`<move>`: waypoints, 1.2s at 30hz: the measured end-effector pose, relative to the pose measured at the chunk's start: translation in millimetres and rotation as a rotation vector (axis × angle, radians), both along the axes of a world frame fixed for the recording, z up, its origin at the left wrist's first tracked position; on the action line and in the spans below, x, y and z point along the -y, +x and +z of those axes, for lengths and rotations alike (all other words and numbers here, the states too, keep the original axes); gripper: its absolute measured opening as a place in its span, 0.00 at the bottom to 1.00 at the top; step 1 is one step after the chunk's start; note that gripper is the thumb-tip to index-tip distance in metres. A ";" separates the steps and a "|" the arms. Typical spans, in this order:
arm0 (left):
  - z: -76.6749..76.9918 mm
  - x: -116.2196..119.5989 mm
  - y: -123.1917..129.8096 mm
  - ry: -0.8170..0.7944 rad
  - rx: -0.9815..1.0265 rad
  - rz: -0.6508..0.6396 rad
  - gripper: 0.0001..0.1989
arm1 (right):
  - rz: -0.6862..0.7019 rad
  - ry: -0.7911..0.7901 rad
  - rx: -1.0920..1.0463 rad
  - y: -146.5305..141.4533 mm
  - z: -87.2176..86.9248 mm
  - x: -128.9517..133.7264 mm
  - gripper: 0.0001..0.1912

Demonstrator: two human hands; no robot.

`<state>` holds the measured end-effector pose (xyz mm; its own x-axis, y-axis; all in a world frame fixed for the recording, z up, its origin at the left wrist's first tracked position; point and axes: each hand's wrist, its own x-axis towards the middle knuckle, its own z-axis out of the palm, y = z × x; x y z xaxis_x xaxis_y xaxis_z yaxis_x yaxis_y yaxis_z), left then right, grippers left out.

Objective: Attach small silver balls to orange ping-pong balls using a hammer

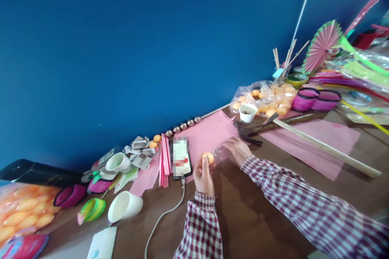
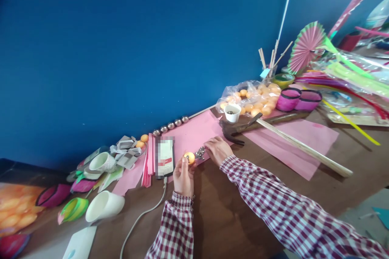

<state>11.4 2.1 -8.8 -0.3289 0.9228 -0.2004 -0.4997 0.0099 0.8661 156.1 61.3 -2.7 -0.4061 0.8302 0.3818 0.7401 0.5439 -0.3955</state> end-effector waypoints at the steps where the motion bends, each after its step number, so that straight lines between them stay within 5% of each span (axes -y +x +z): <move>1: -0.3 0.0 0.2 0.018 0.025 -0.003 0.21 | 0.001 0.000 0.035 -1.4 0.4 -0.1 0.09; 25: 0.9 1.4 0.4 0.063 0.077 -0.018 0.16 | -0.087 -0.006 0.118 -2.1 1.9 1.5 0.07; 36: -0.1 3.1 0.0 0.085 -0.167 -0.090 0.22 | -0.064 0.017 -0.060 -0.4 3.3 3.4 0.11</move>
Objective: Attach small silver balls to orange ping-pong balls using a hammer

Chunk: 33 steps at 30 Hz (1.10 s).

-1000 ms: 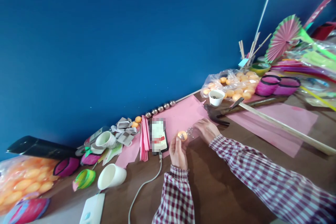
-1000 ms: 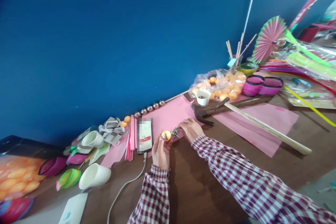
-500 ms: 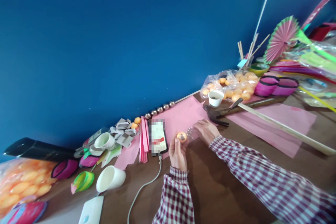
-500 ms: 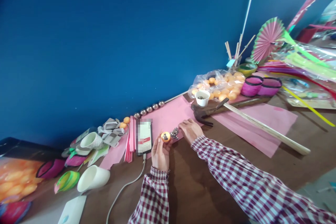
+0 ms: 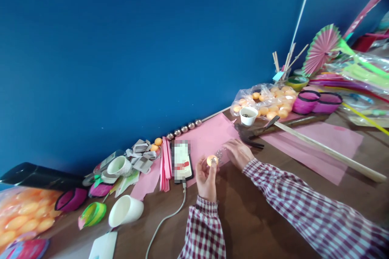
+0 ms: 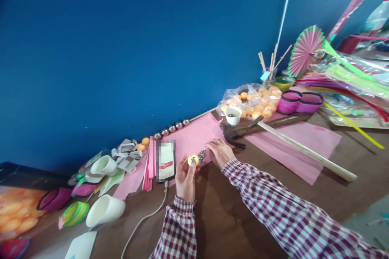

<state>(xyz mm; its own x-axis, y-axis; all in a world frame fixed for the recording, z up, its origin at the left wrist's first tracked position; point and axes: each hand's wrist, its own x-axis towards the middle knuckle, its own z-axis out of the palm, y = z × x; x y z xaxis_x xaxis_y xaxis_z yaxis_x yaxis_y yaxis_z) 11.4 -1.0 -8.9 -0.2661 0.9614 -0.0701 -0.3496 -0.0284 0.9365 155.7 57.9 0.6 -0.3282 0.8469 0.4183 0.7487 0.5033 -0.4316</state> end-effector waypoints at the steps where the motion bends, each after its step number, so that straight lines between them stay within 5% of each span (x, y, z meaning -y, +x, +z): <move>1: 1.0 0.5 -0.1 0.008 -0.008 -0.005 0.20 | 0.007 -0.001 -0.018 0.4 -0.3 -0.2 0.11; 9: 6.8 3.2 1.2 -0.016 0.072 -0.015 0.21 | -0.034 -0.100 -0.308 -1.5 8.0 7.9 0.09; 23: -0.3 0.7 -0.1 0.009 0.051 -0.020 0.22 | 0.227 -0.757 -0.992 -21.1 13.1 25.9 0.12; 33: -1.1 1.7 -1.4 0.014 0.004 -0.049 0.27 | 0.215 -0.698 -0.906 -18.3 10.9 25.4 0.12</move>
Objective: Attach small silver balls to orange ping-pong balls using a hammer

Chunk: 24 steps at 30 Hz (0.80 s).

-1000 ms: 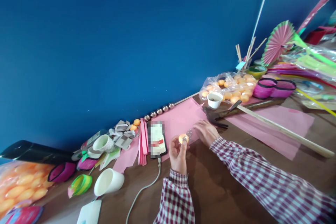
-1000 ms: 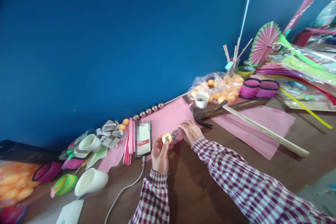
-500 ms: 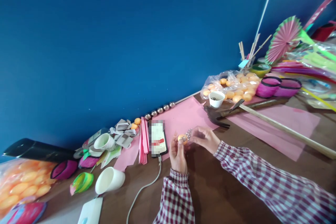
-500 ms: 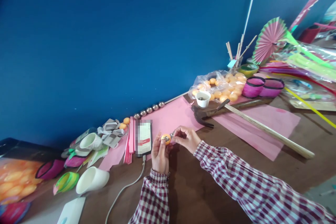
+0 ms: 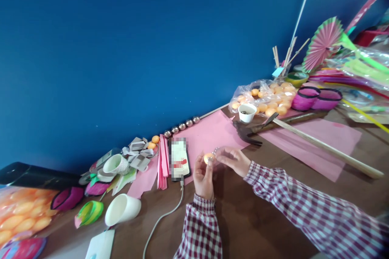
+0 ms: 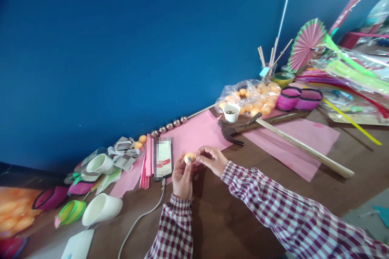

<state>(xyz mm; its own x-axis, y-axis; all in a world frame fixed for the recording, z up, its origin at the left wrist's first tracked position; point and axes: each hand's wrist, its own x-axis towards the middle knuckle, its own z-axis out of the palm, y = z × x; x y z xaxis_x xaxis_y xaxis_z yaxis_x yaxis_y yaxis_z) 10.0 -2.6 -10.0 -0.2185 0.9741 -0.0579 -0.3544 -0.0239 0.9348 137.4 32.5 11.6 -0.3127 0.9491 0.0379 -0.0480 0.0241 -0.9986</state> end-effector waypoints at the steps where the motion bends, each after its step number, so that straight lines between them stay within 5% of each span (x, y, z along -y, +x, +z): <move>1: 0.5 0.1 0.1 -0.001 0.001 0.000 0.26 | 0.007 0.022 -0.001 0.1 0.2 -0.2 0.12; 24: -3.2 0.2 -1.1 -0.017 0.015 -0.056 0.25 | 0.104 0.110 -0.064 0.1 1.6 -1.2 0.13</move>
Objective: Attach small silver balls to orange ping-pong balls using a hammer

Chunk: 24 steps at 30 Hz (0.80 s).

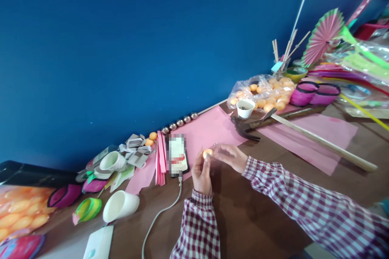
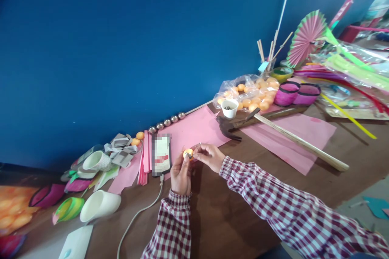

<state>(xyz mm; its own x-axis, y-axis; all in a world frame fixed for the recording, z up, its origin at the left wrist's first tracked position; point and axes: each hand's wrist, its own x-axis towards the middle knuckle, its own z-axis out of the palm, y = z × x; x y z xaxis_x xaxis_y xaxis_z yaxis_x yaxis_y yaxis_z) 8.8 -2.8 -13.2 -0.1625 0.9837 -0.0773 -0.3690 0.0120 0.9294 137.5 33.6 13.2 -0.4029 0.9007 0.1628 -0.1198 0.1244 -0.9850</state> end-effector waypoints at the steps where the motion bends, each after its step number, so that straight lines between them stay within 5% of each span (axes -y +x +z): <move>1: 0.1 -0.1 0.2 0.003 0.000 0.000 0.24 | 0.001 0.002 0.006 0.1 -0.1 0.0 0.14; 24: 3.7 0.1 1.7 0.016 0.042 -0.001 0.24 | 0.024 0.054 0.063 2.4 2.4 0.8 0.13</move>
<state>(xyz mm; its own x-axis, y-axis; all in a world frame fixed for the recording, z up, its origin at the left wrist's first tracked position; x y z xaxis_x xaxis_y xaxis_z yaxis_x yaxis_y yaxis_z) 10.5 -2.9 -9.5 -0.1587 0.9849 -0.0687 -0.4081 -0.0021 0.9129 139.9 32.9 15.6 -0.4354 0.8811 0.1850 -0.0619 0.1757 -0.9825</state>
